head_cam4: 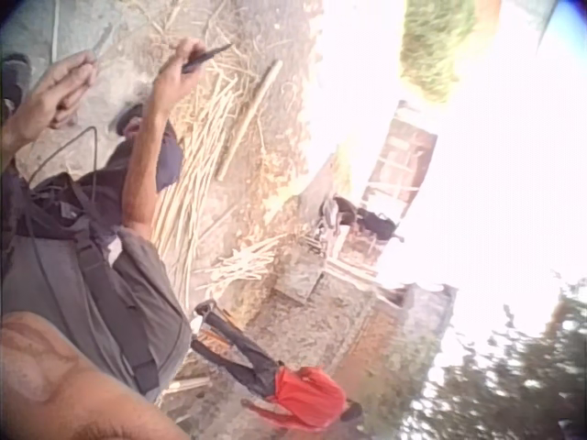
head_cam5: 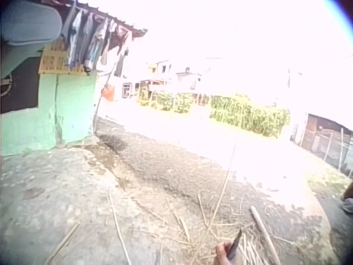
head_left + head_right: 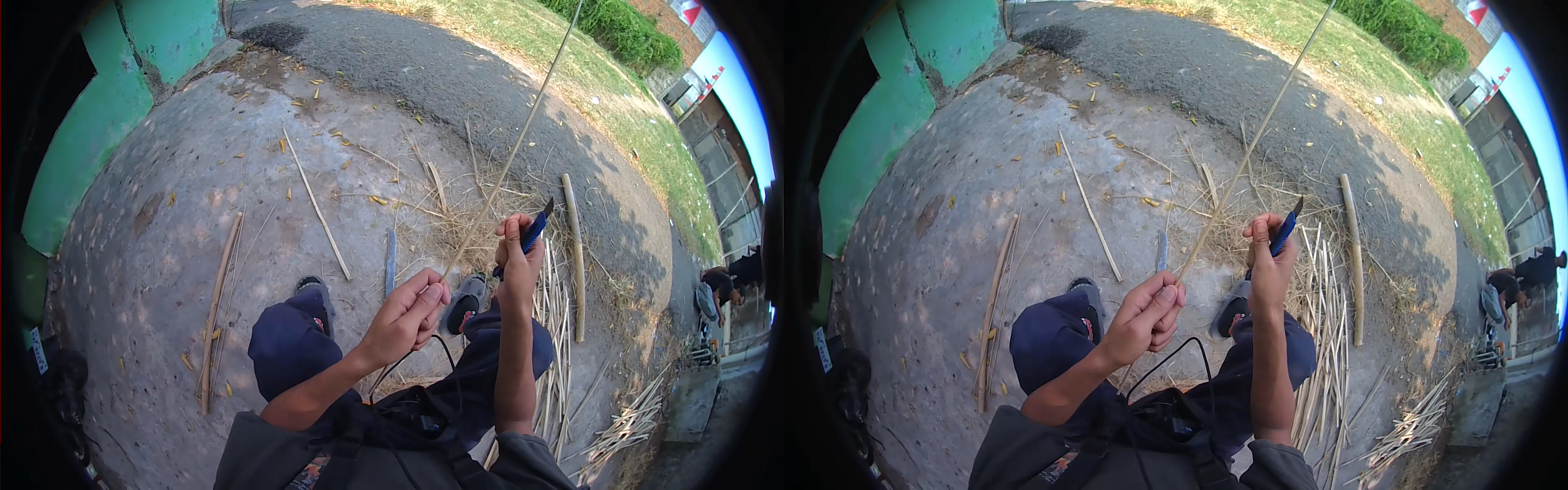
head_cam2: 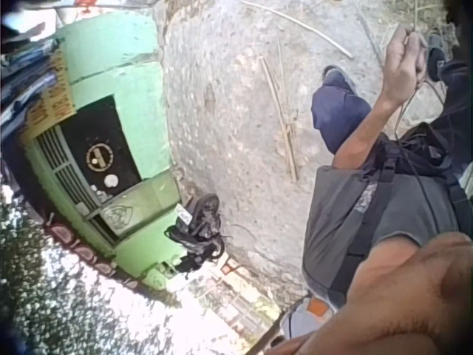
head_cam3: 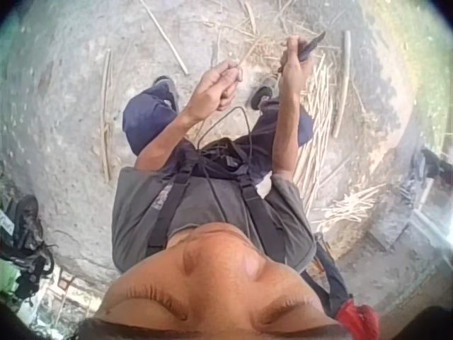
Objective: The person holds a thin bamboo stick and repeatedly scrapes and shaves it using a utility knife.
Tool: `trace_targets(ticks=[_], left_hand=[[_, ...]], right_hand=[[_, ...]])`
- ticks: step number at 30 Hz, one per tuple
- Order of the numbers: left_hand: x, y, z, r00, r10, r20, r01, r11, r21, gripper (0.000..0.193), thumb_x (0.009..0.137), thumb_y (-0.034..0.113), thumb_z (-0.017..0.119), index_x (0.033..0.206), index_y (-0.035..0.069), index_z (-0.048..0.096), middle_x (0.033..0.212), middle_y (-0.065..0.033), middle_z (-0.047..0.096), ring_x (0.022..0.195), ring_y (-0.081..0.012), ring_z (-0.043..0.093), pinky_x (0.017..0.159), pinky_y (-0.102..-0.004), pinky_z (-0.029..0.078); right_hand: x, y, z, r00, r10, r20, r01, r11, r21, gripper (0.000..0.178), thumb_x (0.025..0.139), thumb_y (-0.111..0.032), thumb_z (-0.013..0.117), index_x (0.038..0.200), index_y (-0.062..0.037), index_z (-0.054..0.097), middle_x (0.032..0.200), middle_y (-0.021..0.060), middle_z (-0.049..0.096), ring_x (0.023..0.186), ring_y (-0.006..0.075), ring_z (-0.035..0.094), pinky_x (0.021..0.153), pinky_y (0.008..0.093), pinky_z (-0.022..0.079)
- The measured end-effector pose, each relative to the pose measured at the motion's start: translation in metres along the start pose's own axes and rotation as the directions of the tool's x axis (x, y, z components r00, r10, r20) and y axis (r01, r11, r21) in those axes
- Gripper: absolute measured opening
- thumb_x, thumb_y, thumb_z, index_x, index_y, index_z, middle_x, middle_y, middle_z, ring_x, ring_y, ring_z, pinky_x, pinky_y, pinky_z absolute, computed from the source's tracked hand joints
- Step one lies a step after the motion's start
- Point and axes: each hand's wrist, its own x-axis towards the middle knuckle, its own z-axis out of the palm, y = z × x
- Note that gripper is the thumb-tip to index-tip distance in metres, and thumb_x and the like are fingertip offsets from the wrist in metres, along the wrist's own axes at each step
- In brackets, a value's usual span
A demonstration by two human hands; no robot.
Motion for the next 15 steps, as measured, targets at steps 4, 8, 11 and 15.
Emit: trace_targets(ticks=[4,8,11,15], left_hand=[[-0.007,0.019,-0.005,0.999,0.015,0.039,-0.012,0.998,-0.069,0.025,0.118,0.026,0.037,0.108,0.007,0.05,0.065,0.0058,0.03,0.047,-0.0037,0.024,0.043,-0.0232,0.023],[-0.005,0.024,-0.006,0.999,-0.009,0.049,0.012,0.998,-0.06,0.027,0.118,0.028,0.037,0.108,0.007,0.05,0.068,0.0053,0.034,0.047,-0.0036,0.026,0.043,-0.0227,0.025],[-0.007,0.02,-0.009,1.0,-0.005,-0.017,0.004,0.999,-0.048,0.027,0.118,0.028,0.038,0.108,0.006,0.051,0.071,0.0049,0.036,0.047,-0.0034,0.028,0.043,-0.0225,0.027],[-0.006,0.013,-0.01,1.0,0.023,-0.019,-0.023,1.0,-0.014,0.026,0.117,0.028,0.039,0.108,0.006,0.051,0.073,0.004,0.037,0.049,-0.0028,0.03,0.044,-0.0223,0.03]], right_hand=[[0.009,0.012,-0.011,0.992,0.095,-0.088,-0.116,0.955,-0.274,0.03,0.101,-0.015,0.07,0.129,-0.0034,0.066,0.109,0.0062,0.076,0.081,0.0081,0.06,0.075,0.0251,0.046],[0.0,0.02,-0.02,1.0,0.005,0.025,0.006,0.908,-0.42,0.036,0.099,-0.016,0.07,0.133,-0.002,0.066,0.119,0.0081,0.077,0.072,0.0066,0.056,0.067,0.0236,0.043],[-0.018,-0.03,0.015,0.95,0.23,0.21,-0.221,0.973,-0.064,0.037,0.103,-0.023,0.067,0.133,-0.0014,0.067,0.122,0.0095,0.076,0.054,0.0005,0.039,0.049,0.0197,0.029],[-0.025,-0.059,0.043,0.893,0.212,0.396,-0.179,0.977,-0.12,0.035,0.103,-0.025,0.067,0.128,-0.0004,0.07,0.11,0.0071,0.079,0.055,-0.0011,0.038,0.05,0.0197,0.028]])
